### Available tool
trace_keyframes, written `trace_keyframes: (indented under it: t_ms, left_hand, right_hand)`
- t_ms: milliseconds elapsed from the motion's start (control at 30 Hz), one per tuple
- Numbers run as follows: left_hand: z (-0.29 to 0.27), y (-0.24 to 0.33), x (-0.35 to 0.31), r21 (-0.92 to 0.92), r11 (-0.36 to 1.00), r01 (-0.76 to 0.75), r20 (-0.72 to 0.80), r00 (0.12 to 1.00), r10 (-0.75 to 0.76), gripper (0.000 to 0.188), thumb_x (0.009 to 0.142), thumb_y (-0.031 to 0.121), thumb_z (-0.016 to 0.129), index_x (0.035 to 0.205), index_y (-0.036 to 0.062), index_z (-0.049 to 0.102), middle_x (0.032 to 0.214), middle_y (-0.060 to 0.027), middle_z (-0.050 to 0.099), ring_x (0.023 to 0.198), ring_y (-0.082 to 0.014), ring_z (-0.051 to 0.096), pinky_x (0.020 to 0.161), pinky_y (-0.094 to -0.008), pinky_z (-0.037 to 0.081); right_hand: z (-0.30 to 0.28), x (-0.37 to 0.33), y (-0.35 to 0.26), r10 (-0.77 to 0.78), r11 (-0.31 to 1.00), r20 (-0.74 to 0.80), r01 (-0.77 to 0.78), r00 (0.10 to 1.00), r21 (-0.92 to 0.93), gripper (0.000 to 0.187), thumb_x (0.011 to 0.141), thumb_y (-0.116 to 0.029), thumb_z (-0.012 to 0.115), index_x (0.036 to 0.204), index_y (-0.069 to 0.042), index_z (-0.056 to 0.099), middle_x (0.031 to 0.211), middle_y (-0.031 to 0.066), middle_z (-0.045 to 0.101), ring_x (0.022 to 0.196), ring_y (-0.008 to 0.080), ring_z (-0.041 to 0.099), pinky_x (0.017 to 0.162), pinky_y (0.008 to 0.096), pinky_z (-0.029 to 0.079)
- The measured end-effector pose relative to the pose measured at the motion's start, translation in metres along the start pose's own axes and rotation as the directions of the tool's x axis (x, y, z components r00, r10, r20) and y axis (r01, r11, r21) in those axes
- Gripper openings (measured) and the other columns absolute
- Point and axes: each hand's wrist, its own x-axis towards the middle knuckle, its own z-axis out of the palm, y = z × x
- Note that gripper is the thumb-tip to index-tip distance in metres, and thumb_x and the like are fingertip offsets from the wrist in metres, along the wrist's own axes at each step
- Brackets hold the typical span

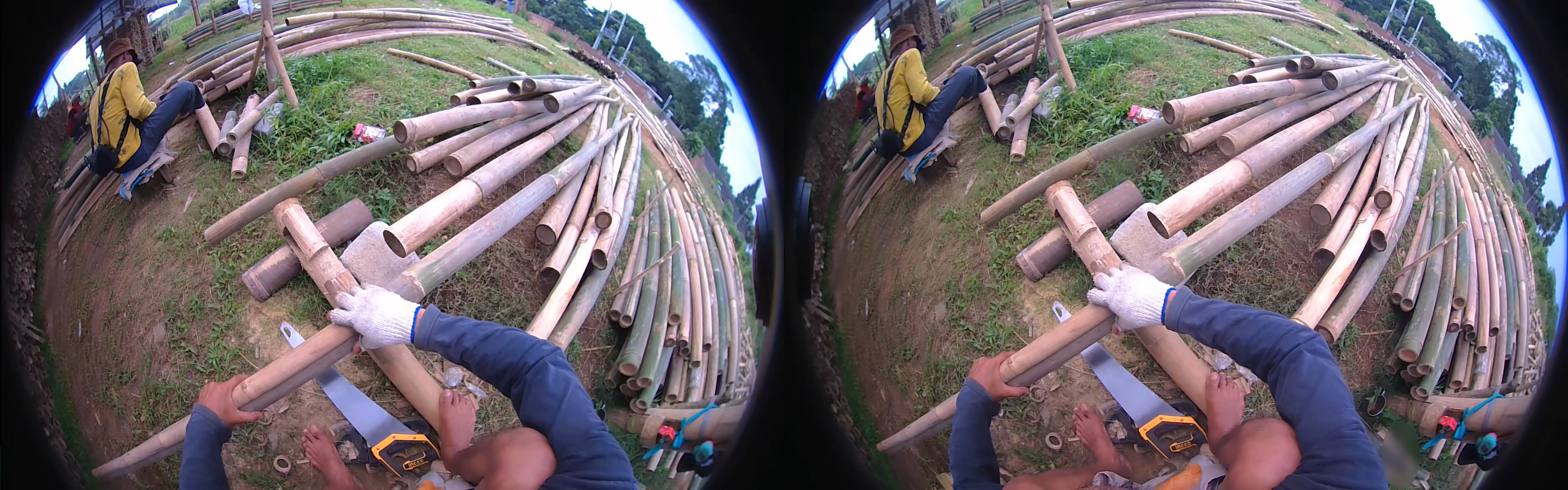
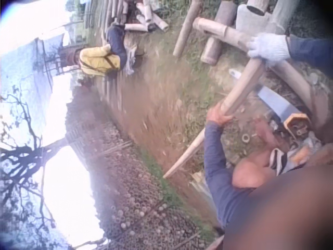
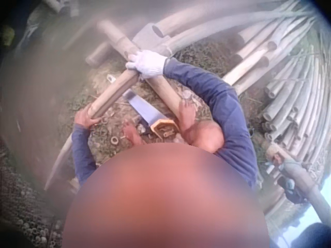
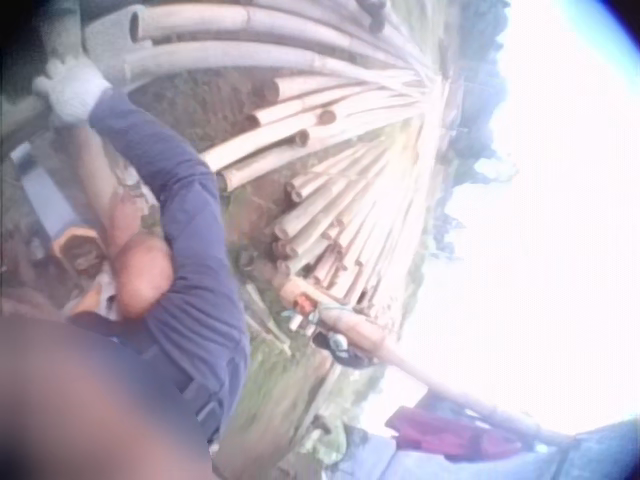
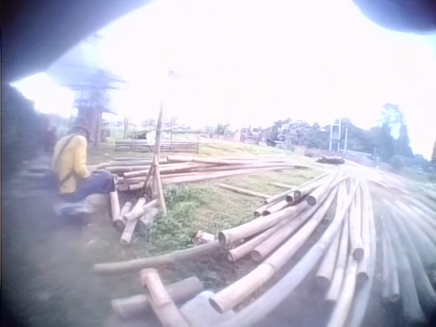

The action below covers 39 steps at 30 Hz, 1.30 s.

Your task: The person sits on the ground and uses a hand saw to cut long bamboo poles into shorter sections. They position each pole on a makeshift wooden stand, saw through it, and then move the cut pieces aside.

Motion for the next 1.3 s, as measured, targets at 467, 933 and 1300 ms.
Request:
trace_keyframes:
  t_ms: [467,933,1300]
  left_hand:
    - [0.031,-0.045,0.01,-0.053,0.989,0.138,-0.048,0.989,-0.141,0.093,0.057,0.044,0.098,0.141,0.0187,0.067,0.113,-0.0175,0.08,0.11,-0.0407,0.074,0.106,-0.0491,0.053]
    - [0.049,0.008,0.026,-0.072,0.977,-0.203,-0.289,0.941,0.174,0.119,0.057,0.043,0.103,0.159,0.0187,0.047,0.14,-0.0153,0.068,0.127,-0.0356,0.068,0.109,-0.048,0.054]
    - [0.053,0.107,0.084,0.101,0.988,-0.117,-0.214,0.967,0.136,0.099,0.065,0.068,0.091,0.148,0.0257,0.056,0.104,-0.0159,0.079,0.096,-0.0388,0.077,0.092,-0.051,0.061]
  right_hand:
    - [0.088,-0.049,-0.025,-0.05,0.995,-0.449,0.008,0.892,-0.095,0.081,0.081,-0.027,0.081,0.156,-0.013,0.053,0.146,0.0174,0.053,0.152,0.0443,0.04,0.127,0.0641,0.031]
    - [0.214,-0.192,-0.161,-0.091,0.847,0.473,-0.182,0.876,0.5,0.052,0.093,-0.041,0.076,0.126,-0.003,0.064,0.117,0.0216,0.067,0.108,0.0402,0.069,0.095,0.0504,0.056]
    - [0.233,-0.174,-0.18,-0.178,0.859,0.835,-0.332,0.521,0.39,0.075,0.089,-0.048,0.08,0.144,-0.001,0.059,0.139,0.0274,0.063,0.133,0.0457,0.06,0.109,0.0494,0.051]
